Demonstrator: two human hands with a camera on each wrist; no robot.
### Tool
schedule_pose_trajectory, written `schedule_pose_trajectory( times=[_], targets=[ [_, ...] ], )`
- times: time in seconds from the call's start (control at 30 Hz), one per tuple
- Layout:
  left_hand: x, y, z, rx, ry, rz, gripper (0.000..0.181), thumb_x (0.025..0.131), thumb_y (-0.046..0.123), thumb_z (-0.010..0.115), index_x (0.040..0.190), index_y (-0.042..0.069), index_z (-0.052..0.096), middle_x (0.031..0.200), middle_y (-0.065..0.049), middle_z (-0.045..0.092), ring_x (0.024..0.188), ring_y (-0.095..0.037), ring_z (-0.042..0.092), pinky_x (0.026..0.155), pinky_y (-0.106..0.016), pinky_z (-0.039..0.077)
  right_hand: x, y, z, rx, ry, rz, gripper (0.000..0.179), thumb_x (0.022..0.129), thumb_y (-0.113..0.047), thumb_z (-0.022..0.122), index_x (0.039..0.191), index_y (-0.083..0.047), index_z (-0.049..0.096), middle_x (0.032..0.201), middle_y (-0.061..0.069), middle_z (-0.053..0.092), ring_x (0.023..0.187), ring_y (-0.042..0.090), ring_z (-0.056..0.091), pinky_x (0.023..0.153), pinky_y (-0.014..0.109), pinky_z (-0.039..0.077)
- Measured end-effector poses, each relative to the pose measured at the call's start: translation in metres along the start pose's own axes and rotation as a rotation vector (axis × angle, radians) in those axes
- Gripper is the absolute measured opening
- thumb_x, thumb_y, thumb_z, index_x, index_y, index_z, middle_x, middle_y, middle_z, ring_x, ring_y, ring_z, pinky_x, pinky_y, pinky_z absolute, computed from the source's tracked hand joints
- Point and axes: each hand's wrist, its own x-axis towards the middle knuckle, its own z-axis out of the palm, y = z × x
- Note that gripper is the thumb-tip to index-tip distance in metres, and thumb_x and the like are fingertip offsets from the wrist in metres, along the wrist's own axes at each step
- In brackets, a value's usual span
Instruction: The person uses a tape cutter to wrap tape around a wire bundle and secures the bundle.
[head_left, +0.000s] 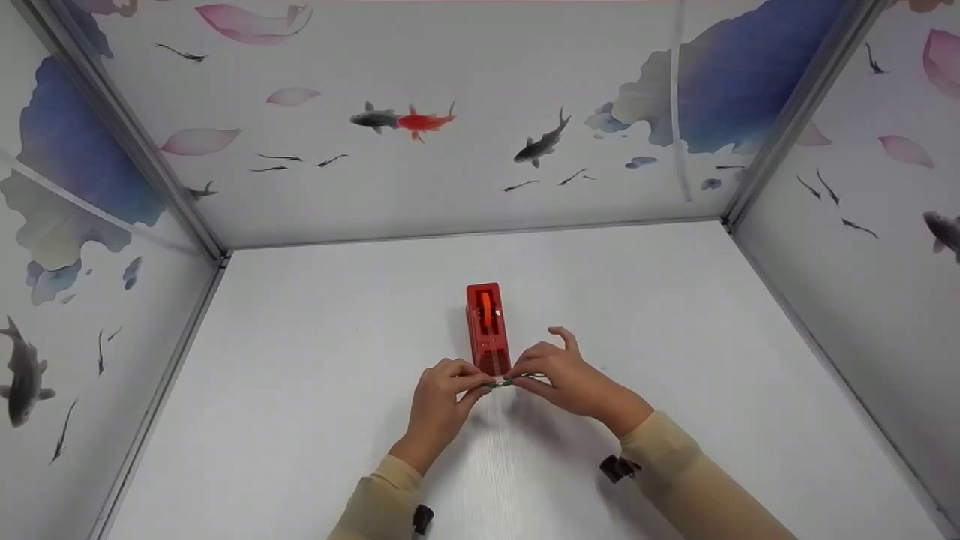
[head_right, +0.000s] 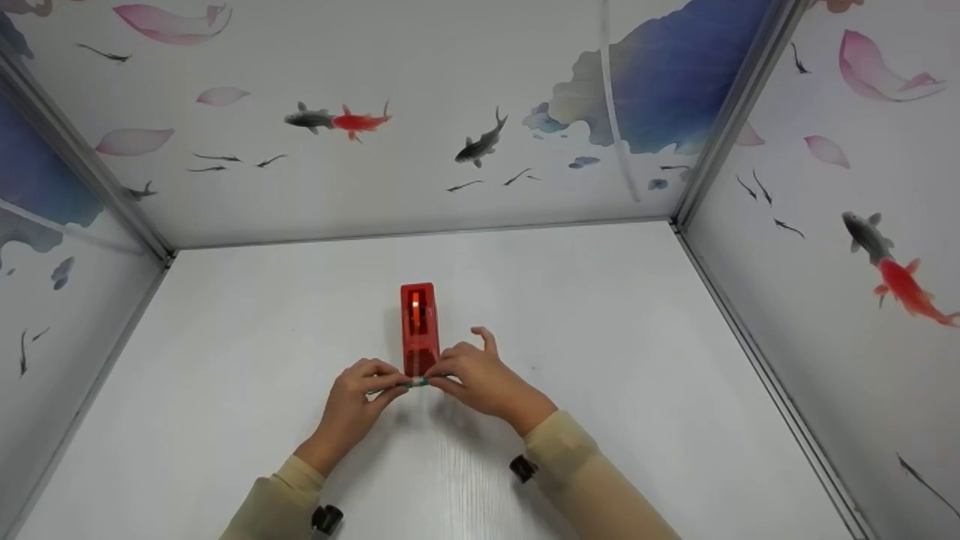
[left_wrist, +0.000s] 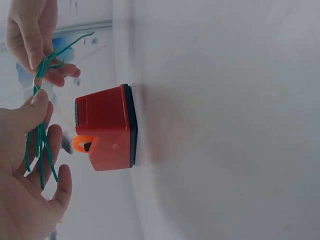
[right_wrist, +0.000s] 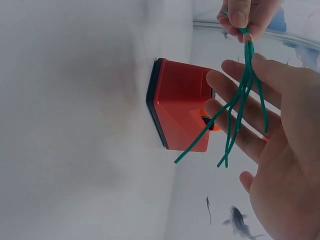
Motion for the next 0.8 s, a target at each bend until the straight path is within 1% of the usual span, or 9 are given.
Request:
schedule_pose_trajectory(
  times=[0.1,0.2,0.4,0.53,0.6,0.67,0.73,0.8],
  targets=[
    [-0.001,0.001,0.0,0.022,0.017,0.003,0.02,0.083,0.025,0.086,0.103,0.023,0.085,0.094,0.008,0.072,0.089,-0.011,0.062,0.076,-0.031,0.05,0.002,-0.002,-0.001,-0.008,0.009,-0.013,0.013,0.097,-0.024,0.073,0.107,-0.021,0.081,0.1,-0.008,0.077,0.106,0.013,0.067,0.117,0.065,0.017],
    [-0.002,0.001,0.001,0.037,0.036,0.008,0.021,0.082,0.024,0.088,0.102,0.023,0.085,0.093,0.008,0.073,0.087,-0.011,0.062,0.076,-0.032,0.051,0.003,-0.004,-0.002,-0.015,0.015,-0.023,0.012,0.095,-0.022,0.076,0.105,-0.02,0.082,0.097,-0.007,0.077,0.102,0.013,0.068,0.117,0.066,0.018],
    [-0.003,0.0,0.001,0.102,0.054,0.023,0.021,0.081,0.027,0.089,0.101,0.026,0.085,0.092,0.01,0.072,0.087,-0.01,0.061,0.08,-0.035,0.051,0.004,-0.006,-0.001,-0.061,0.031,-0.049,0.011,0.092,-0.021,0.079,0.102,-0.021,0.082,0.094,-0.008,0.075,0.095,0.01,0.067,0.116,0.066,0.021],
    [-0.003,0.0,-0.001,0.141,0.045,0.025,0.021,0.08,0.029,0.09,0.101,0.028,0.085,0.092,0.011,0.073,0.089,-0.011,0.061,0.085,-0.038,0.051,0.004,-0.008,0.0,-0.089,0.053,-0.079,0.014,0.089,-0.02,0.083,0.102,-0.022,0.083,0.092,-0.009,0.075,0.094,0.009,0.067,0.115,0.065,0.023],
    [-0.002,0.002,-0.003,0.149,0.025,0.013,0.02,0.081,0.031,0.089,0.1,0.029,0.085,0.092,0.011,0.074,0.09,-0.011,0.061,0.088,-0.039,0.051,0.004,-0.009,0.0,-0.112,0.072,-0.096,0.015,0.087,-0.02,0.084,0.102,-0.022,0.084,0.091,-0.008,0.075,0.093,0.009,0.067,0.115,0.065,0.024],
    [0.0,0.005,-0.005,0.161,-0.002,-0.012,0.018,0.084,0.035,0.087,0.102,0.03,0.084,0.092,0.011,0.075,0.089,-0.01,0.062,0.09,-0.041,0.05,0.004,-0.009,0.0,-0.148,0.091,-0.109,0.016,0.086,-0.02,0.085,0.102,-0.023,0.084,0.091,-0.008,0.075,0.092,0.009,0.067,0.114,0.064,0.025],
    [0.002,0.007,-0.007,0.156,-0.031,-0.052,0.018,0.088,0.036,0.083,0.105,0.029,0.084,0.092,0.011,0.077,0.087,-0.01,0.063,0.091,-0.041,0.049,0.003,-0.009,0.002,-0.189,0.111,-0.121,0.016,0.085,-0.02,0.086,0.101,-0.023,0.085,0.091,-0.008,0.075,0.092,0.01,0.067,0.114,0.063,0.026],
    [0.003,0.009,-0.009,0.123,-0.061,-0.105,0.017,0.092,0.035,0.079,0.108,0.028,0.083,0.092,0.011,0.078,0.086,-0.012,0.065,0.09,-0.041,0.048,0.002,-0.008,0.003,-0.229,0.135,-0.133,0.015,0.085,-0.02,0.086,0.1,-0.024,0.085,0.091,-0.008,0.075,0.092,0.01,0.067,0.113,0.061,0.028]
  ],
)
